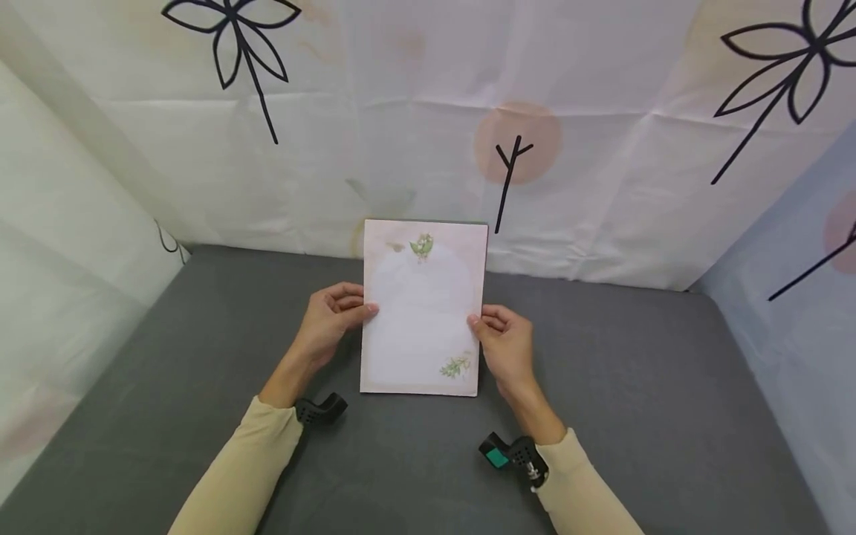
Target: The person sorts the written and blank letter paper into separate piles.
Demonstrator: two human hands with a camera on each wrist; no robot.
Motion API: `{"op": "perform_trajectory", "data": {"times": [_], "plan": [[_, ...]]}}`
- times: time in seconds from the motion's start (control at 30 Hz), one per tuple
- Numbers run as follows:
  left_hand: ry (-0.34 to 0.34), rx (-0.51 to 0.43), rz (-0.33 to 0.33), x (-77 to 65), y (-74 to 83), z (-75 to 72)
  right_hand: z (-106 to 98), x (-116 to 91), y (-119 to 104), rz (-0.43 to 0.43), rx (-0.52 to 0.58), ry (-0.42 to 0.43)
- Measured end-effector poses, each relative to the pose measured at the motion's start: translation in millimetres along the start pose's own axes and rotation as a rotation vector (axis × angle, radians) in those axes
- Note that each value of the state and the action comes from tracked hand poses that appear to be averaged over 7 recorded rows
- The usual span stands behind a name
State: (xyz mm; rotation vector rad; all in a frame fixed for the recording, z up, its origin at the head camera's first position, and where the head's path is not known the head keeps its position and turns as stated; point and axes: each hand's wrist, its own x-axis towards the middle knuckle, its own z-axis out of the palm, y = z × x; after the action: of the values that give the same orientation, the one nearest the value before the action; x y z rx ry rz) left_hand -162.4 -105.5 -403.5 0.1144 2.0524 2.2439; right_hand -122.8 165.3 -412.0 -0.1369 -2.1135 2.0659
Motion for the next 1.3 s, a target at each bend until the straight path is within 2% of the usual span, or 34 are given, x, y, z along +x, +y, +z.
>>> {"op": "perform_trajectory", "data": {"times": [0.13,0.33,0.5,0.77,0.97,1.3], "plan": [[-0.017,0.004,0.035,-6.0,-7.6,3.8,-1.1,0.0,-1.9,-0.042,0.01,0.03],[-0.053,0.006,0.07,-12.5,-28.7,3.4,-2.0,2.0,-0.3,-0.042,0.023,0.047],[-0.033,-0.006,0.135,-13.3,-39.1,5.9,-2.1,5.0,3.9,-0.025,0.047,0.055],[0.033,-0.015,0.198,-14.2,-44.8,6.5,-1.4,4.8,10.7,-0.022,0.085,-0.009],[0.084,-0.024,0.215,-14.3,-47.1,5.8,3.7,0.9,27.2,-0.039,0.116,-0.049],[0.091,-0.021,0.202,-12.3,-48.8,3.9,8.3,-0.8,37.3,-0.147,0.206,-0.014]]}}
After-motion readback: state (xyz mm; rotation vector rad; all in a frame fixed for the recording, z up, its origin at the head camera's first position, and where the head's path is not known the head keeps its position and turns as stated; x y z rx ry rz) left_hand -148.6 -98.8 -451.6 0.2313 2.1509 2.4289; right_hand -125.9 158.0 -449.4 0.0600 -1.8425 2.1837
